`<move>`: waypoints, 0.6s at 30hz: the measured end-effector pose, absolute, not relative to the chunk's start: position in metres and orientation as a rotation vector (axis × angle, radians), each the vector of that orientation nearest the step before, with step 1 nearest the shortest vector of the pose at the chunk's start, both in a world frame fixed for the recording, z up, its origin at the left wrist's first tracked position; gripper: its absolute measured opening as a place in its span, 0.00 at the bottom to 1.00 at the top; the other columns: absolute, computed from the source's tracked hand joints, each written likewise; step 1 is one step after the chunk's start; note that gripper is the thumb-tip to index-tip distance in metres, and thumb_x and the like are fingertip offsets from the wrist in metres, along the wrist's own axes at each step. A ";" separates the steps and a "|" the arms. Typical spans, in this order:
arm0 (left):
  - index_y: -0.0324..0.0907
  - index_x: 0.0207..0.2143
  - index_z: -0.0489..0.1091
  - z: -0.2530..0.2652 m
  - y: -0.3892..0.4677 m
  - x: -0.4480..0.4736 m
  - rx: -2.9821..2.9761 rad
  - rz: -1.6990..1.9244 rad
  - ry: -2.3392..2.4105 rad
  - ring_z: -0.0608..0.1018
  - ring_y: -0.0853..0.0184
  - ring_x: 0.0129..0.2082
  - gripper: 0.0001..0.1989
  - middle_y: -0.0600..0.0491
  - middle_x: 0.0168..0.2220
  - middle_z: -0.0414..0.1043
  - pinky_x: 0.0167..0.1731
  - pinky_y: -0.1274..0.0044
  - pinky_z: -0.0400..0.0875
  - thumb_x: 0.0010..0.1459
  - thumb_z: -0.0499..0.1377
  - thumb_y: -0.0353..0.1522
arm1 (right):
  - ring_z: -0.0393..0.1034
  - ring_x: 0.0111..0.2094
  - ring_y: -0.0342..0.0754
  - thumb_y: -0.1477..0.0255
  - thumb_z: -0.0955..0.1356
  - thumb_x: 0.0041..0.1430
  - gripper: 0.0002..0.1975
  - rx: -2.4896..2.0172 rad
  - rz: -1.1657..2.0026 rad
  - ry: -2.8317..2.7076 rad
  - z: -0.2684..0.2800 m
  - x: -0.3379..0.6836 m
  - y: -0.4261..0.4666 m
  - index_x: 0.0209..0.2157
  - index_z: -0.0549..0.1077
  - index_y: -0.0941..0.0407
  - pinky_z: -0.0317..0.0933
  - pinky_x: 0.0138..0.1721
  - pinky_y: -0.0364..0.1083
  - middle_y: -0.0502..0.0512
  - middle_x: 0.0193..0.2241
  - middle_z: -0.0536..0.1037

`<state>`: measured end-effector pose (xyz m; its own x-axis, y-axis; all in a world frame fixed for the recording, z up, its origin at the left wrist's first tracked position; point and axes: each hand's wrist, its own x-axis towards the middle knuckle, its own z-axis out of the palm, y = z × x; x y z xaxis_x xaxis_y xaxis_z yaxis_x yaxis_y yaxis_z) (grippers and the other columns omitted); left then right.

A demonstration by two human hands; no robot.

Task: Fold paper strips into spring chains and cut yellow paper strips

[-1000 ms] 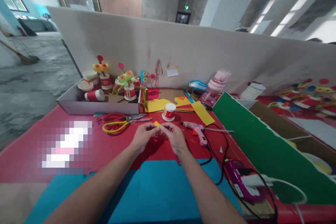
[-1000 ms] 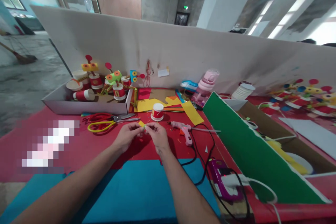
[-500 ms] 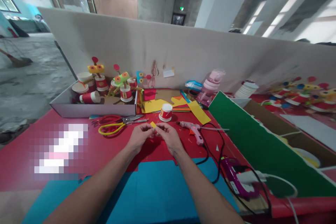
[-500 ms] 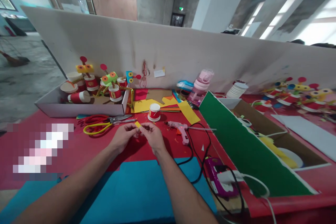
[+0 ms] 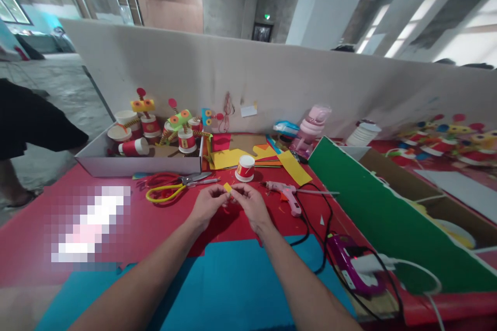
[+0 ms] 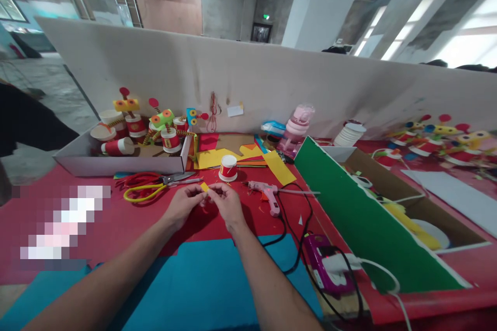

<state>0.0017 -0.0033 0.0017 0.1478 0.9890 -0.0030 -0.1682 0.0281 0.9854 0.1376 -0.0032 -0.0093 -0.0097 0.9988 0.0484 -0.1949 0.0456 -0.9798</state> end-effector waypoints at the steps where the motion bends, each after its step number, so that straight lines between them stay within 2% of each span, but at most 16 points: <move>1: 0.37 0.24 0.70 0.002 -0.003 0.002 1.139 1.170 0.983 0.68 0.74 0.20 0.12 0.56 0.19 0.69 0.25 0.81 0.63 0.45 0.66 0.37 | 0.70 0.31 0.45 0.64 0.73 0.45 0.13 -1.022 1.256 -1.103 -0.010 0.137 -0.003 0.33 0.76 0.56 0.65 0.36 0.46 0.51 0.30 0.77; 6: 0.38 0.31 0.71 -0.002 -0.003 0.003 1.109 1.172 0.904 0.69 0.73 0.21 0.13 0.57 0.21 0.69 0.25 0.79 0.65 0.46 0.66 0.37 | 0.70 0.31 0.45 0.64 0.73 0.46 0.12 -0.991 1.222 -1.052 -0.013 0.136 0.000 0.32 0.74 0.56 0.64 0.37 0.45 0.50 0.29 0.76; 9: 0.38 0.29 0.71 -0.003 -0.002 0.001 1.101 1.199 0.895 0.69 0.73 0.22 0.12 0.56 0.21 0.70 0.25 0.80 0.66 0.46 0.66 0.37 | 0.68 0.28 0.44 0.64 0.73 0.46 0.13 -1.003 1.241 -1.077 -0.014 0.138 0.000 0.32 0.74 0.56 0.64 0.34 0.44 0.50 0.28 0.76; 13: 0.37 0.29 0.72 -0.003 0.000 -0.001 1.158 1.193 0.914 0.69 0.73 0.21 0.11 0.56 0.20 0.69 0.24 0.80 0.66 0.47 0.66 0.37 | 0.69 0.30 0.45 0.65 0.73 0.45 0.13 -1.011 1.246 -1.124 -0.011 0.141 -0.001 0.32 0.74 0.56 0.64 0.37 0.45 0.50 0.28 0.76; 18: 0.37 0.29 0.73 -0.003 0.001 -0.002 1.185 1.190 0.929 0.70 0.72 0.22 0.12 0.53 0.23 0.72 0.25 0.79 0.65 0.47 0.65 0.37 | 0.70 0.30 0.46 0.64 0.73 0.44 0.15 -1.028 1.237 -1.090 -0.012 0.141 -0.001 0.33 0.75 0.57 0.65 0.37 0.46 0.51 0.28 0.77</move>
<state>-0.0021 0.0006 -0.0034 0.1701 0.9837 0.0584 -0.1818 -0.0269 0.9830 0.1409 -0.0011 -0.0117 0.0181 0.9978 0.0634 -0.1886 0.0657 -0.9799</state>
